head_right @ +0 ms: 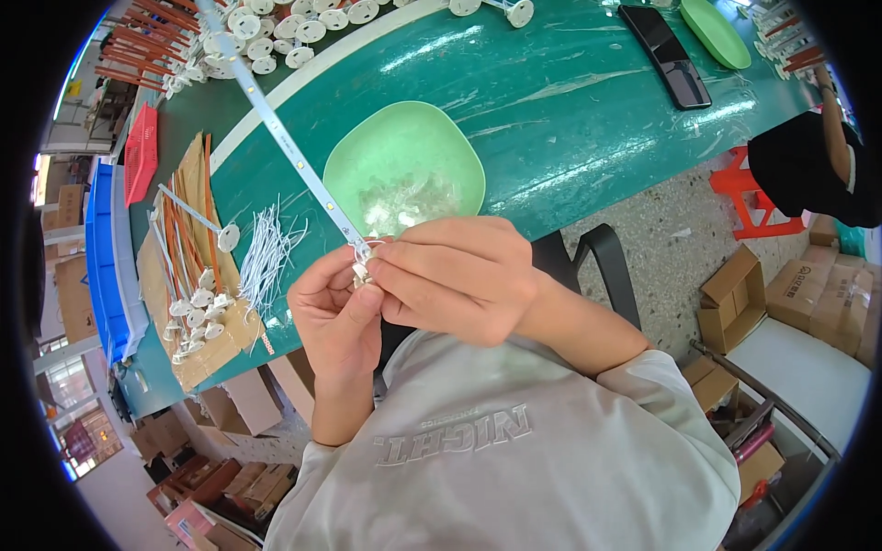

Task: Assembling LED light strips onto circular plastic bases by manually fastening components.

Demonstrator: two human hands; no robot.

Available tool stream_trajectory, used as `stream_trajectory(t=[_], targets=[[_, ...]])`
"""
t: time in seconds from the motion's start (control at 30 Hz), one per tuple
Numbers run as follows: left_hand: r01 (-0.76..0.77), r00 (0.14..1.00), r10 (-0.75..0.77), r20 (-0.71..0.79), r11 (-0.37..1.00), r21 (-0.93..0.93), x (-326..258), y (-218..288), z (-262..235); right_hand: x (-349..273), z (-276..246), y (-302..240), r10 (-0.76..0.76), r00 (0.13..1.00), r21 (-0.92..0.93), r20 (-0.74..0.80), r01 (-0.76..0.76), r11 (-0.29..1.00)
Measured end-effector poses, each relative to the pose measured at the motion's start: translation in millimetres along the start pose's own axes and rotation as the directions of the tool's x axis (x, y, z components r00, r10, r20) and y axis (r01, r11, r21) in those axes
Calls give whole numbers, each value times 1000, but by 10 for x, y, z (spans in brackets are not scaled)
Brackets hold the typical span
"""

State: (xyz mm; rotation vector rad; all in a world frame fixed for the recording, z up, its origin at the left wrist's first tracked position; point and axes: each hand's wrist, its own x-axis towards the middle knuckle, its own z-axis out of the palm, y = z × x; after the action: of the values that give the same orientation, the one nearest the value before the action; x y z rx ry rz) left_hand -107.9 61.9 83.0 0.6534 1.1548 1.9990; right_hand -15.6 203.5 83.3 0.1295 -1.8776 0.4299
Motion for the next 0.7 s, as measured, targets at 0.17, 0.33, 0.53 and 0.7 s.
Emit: stream_trajectory(t=[0.17,0.33,0.53,0.7], targets=[[-18,999,19,-36,999,50,8,13,-9,-35,-23,-2,37,998,0,48,-37,999],[30,998,-29,-49,999,25,71,16,-4,4,-46,56,62,996,63,68,-66,996],[-16,1000,19,-23,995,94,93,-36,14,-41,-100,41,81,993,36,88,-85,996],[-61,997,57,52,994,93,126,11,69,-72,-137,26,90,994,28,66,-92,995]])
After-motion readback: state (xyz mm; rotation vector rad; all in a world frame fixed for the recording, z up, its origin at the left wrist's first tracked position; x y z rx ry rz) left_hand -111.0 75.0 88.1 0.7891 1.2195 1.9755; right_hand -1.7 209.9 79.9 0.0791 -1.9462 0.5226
